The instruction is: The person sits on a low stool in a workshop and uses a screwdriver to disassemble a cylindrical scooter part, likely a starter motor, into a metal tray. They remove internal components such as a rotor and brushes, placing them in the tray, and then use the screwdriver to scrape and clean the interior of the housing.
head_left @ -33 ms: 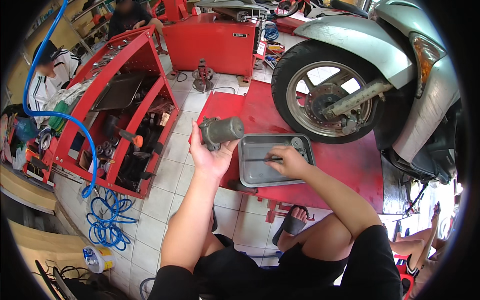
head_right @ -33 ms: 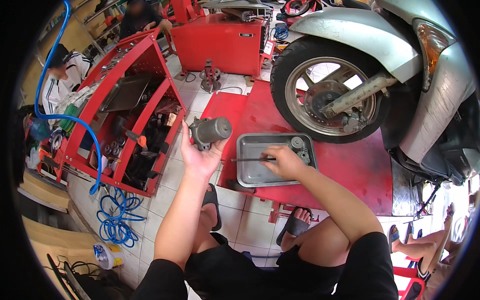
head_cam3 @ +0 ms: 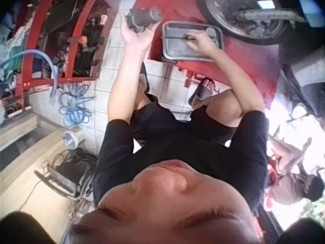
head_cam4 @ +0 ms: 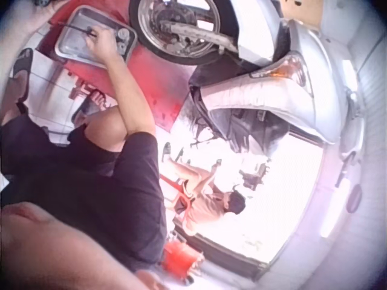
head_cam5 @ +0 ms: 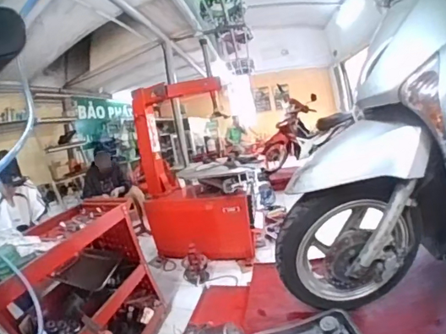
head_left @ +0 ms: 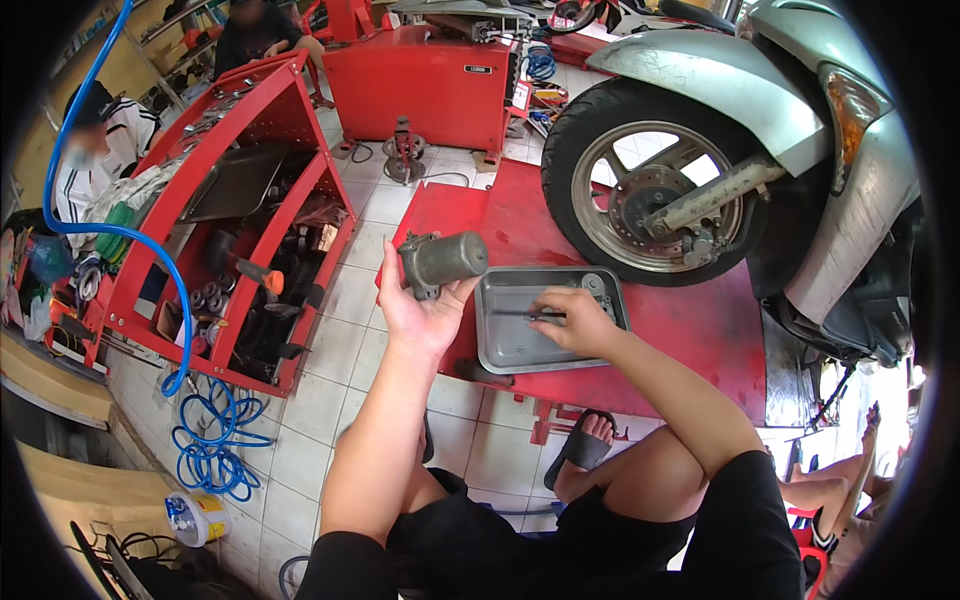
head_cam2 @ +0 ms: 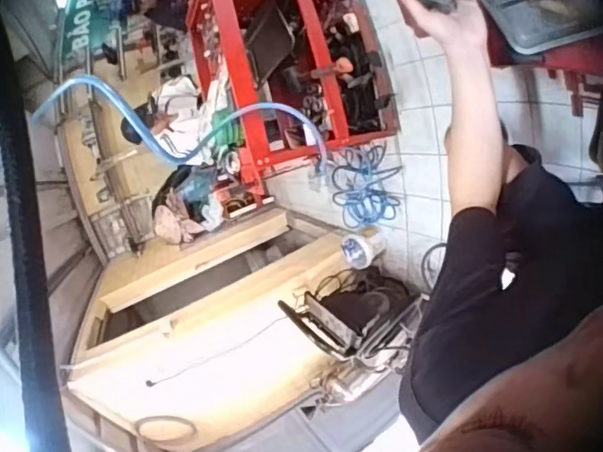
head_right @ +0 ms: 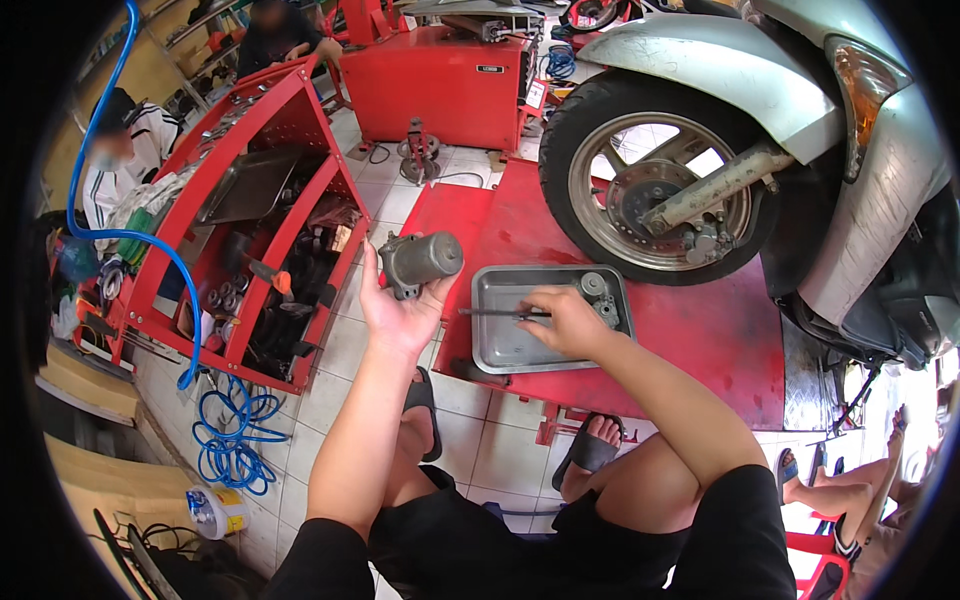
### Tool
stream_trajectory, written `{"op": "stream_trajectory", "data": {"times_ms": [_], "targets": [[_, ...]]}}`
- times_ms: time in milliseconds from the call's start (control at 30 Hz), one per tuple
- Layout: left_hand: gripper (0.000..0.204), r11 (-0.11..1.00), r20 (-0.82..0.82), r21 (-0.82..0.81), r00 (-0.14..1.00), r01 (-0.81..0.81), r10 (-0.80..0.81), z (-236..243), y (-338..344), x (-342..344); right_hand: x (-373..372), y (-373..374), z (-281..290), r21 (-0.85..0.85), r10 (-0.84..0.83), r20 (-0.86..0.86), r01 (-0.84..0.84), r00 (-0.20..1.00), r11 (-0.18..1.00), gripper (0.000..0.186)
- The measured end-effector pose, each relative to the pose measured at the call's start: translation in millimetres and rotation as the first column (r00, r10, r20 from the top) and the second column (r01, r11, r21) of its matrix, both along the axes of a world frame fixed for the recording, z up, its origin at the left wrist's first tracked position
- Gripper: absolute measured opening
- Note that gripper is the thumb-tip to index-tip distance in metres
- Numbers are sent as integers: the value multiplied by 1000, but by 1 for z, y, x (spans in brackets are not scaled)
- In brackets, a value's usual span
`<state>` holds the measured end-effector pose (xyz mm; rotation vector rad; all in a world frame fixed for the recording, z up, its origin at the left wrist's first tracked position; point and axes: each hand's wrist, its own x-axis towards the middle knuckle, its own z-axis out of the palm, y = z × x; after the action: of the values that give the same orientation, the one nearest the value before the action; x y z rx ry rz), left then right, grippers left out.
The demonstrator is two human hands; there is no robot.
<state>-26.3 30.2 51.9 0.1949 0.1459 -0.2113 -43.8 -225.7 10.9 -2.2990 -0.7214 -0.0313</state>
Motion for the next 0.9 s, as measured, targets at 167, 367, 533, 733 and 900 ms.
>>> {"op": "stream_trajectory", "data": {"times_ms": [167, 367, 533, 733, 900], "targets": [[46, 995, 40, 98, 999, -7, 3, -5, -6, 3, -22, 36, 43, 265, -74, 88, 48, 993, 963, 25], [52, 995, -123, 55, 990, 80, -72, -9, -10, 3, -37, 82, 51, 456, -74, 167, -10, 983, 890, 25], [57, 997, -79, 44, 995, 68, -64, -1, -22, -9, -37, 94, 49, 559, -160, 86, 86, 983, 825, 22], [59, 991, -66, 100, 995, 87, -80, 5, -25, -12, -29, 96, 33, 515, -234, -70, 236, 970, 824, 27], [60, 994, -58, 83, 996, 68, -63, -1, -33, -8, -35, 102, 45, 503, -281, -242, 368, 929, 782, 29]]}}
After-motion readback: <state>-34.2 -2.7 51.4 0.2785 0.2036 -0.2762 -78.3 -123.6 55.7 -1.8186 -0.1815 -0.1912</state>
